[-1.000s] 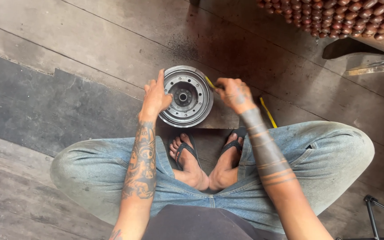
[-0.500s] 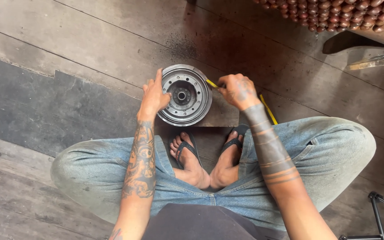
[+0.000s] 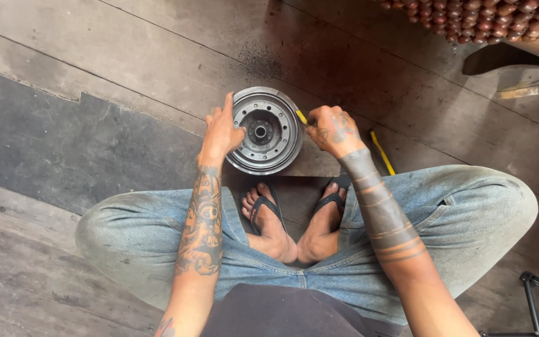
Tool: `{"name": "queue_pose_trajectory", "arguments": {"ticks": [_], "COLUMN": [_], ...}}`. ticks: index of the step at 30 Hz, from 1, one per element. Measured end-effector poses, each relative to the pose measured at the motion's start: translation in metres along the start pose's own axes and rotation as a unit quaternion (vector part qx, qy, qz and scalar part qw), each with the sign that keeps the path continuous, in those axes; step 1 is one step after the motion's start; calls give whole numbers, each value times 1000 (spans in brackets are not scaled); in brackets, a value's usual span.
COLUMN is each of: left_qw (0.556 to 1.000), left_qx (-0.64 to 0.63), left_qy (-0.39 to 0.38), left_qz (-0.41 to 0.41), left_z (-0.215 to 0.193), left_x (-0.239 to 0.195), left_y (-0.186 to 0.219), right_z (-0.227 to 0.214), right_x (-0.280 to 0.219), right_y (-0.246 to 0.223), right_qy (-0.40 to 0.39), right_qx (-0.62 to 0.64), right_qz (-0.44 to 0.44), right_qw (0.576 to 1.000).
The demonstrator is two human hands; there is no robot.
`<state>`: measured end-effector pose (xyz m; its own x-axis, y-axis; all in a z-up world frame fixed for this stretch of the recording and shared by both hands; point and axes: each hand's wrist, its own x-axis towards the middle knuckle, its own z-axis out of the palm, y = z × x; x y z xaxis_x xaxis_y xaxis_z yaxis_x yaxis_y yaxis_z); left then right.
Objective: The person sits on the floor and uses a yellow brush to scrub the surface of a circular metal mechanical part resting on a wooden block. The person rotates the part with their left hand while scrubbing with their right hand.
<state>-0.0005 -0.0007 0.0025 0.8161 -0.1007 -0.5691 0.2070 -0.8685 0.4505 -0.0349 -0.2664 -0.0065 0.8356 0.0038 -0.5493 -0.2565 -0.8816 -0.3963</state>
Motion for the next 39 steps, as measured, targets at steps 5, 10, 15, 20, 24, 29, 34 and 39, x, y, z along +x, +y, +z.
{"name": "queue_pose_trajectory", "arguments": {"ticks": [5,10,15,20,24,29,34,39], "left_qw": [1000,1000,1000,1000,1000,996,997,996], "left_qx": [-4,-3,5,14,4,-9,31,41], "left_qy": [-1,0,-6,-5,1,-38,32,67], "left_qz": [4,2,-6,-15,-29,-85,-63,37], "left_z": [-1,-1,-4,-4,-2,-6,-16,-7], "left_x": [2,0,-5,-6,-2,-8,-5,-4], "left_y": [3,0,7,8,-1,-5,6,11], "right_z": [11,-1,13,-62,-80,-58,-61,-18], "right_x": [3,-4,10,-61,-49,-29,-46,-9], "right_y": [-12,-4,-5,-31,-22,-6,-29,-10], "right_qy": [52,9,31,-136,-78,-38,-121,-60], "right_qx": [-19,-8,0,-49,10,46,33,1], "right_qz": [-4,5,-2,26,26,28,31,-2], "right_qw": [998,1000,1000,989,997,998,992,998]}}
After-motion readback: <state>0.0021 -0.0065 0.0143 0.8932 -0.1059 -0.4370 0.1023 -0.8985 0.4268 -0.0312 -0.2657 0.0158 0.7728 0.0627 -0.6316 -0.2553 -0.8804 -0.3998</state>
